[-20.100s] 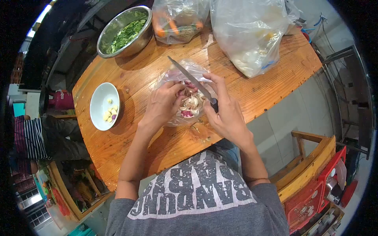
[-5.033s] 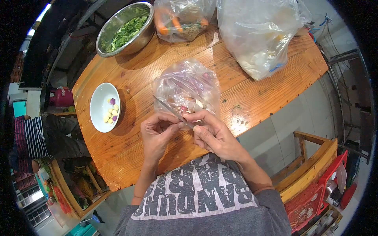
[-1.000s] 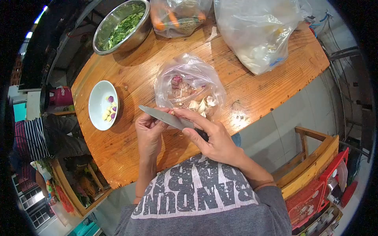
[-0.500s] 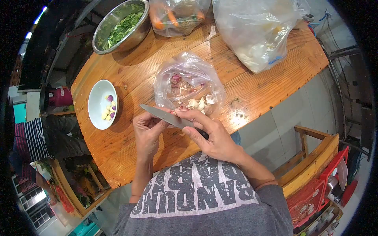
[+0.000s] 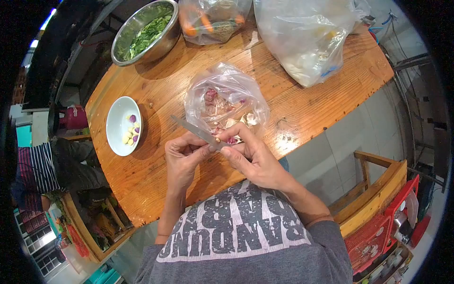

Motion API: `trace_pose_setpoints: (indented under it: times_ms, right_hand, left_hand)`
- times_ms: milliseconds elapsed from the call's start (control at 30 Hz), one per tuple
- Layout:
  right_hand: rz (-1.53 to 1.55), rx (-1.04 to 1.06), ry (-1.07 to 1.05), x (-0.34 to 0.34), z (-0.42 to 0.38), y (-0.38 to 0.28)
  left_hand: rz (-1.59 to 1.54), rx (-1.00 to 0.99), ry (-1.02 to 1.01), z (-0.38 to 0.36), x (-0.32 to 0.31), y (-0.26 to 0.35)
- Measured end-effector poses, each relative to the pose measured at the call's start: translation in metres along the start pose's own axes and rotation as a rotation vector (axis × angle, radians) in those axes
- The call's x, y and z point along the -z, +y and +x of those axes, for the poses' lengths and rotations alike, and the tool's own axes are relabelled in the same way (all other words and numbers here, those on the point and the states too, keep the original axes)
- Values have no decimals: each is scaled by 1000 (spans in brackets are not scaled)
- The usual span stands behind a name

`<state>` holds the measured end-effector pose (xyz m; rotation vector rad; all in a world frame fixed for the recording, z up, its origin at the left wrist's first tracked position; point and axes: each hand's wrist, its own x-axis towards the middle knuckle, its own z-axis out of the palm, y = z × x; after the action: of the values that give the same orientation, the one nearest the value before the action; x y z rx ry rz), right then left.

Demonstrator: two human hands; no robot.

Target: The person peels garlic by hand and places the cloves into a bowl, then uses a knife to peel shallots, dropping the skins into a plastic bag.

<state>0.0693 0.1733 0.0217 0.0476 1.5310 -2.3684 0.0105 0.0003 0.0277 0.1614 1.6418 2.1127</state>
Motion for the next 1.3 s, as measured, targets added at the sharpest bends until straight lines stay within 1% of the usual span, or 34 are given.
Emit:
trace_pose_setpoints:
  times_ms: [67,167,267,367,400,567,767,867,900,1000,1067,1167,1300]
  right_hand:
    - [47,33,12,-3,3,1]
    - [139,-7,-51,1,4,-4]
    - [290,-129,-100,6,2,-11]
    - [320,-147,-73,9,4,-5]
    - [288,-134,-64,8,4,-5]
    - [177,-102,-69,3,5,-4]
    - [275,-156,40,5,5,-6]
    - [205,-158,9,7,4,-6]
    - [156,-121,7,6,4,-7]
    - [48,-5,7,0,4,-6]
    - [29,76,18,-1,3,1]
    - [-159,99,39,-5,3,-1]
    - [-162,79,3,-4,4,-1]
  left_hand:
    - [-5,-17,-30,2,4,-5]
    - [-78,0,-73,8,10,-6]
    - [-154,65,-95,11,11,-4]
    - [-215,121,-90,11,10,-5]
    - [-236,136,-86,10,10,-6]
    - [-172,79,-75,7,12,-15]
    - [-246,51,-37,7,11,-9]
    - [-276,56,-5,7,9,-7]
    - [-285,58,6,8,9,-7]
    - [-245,-32,10,9,11,-16]
    - [-273,-6,16,9,9,-12]
    - [-319,-8,44,10,8,-12]
    - [-272,-40,49,11,11,-18]
